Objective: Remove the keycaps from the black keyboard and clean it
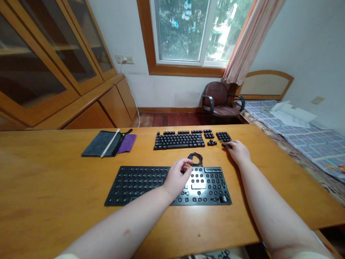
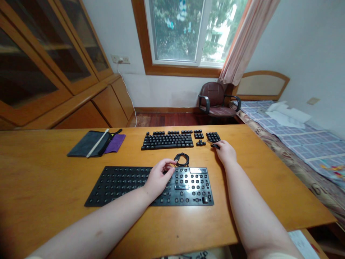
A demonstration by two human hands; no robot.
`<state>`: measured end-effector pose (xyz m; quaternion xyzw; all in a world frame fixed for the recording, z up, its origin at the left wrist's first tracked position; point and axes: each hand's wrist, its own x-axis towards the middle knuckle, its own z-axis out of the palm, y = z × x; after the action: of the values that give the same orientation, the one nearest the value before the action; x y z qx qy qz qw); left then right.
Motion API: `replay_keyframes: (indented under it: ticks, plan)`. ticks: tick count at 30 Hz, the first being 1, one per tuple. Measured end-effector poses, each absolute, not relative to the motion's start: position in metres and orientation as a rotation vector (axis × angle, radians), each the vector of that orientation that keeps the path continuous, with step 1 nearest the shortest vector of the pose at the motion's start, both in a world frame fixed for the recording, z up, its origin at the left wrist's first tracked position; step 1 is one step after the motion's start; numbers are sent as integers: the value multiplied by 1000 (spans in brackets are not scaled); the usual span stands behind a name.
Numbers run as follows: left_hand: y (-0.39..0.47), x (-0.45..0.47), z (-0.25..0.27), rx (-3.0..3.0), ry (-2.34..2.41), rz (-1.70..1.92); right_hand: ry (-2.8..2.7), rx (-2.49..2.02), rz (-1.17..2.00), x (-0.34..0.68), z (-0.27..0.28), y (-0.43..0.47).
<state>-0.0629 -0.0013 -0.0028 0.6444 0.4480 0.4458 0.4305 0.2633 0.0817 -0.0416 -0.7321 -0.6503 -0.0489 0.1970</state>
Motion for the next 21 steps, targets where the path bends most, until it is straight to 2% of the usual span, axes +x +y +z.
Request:
replay_keyframes:
  ticks: [21]
  plan:
    - [-2, -62, -1, 1601, 1134, 1083, -1820, -1997, -172, 265, -48, 89]
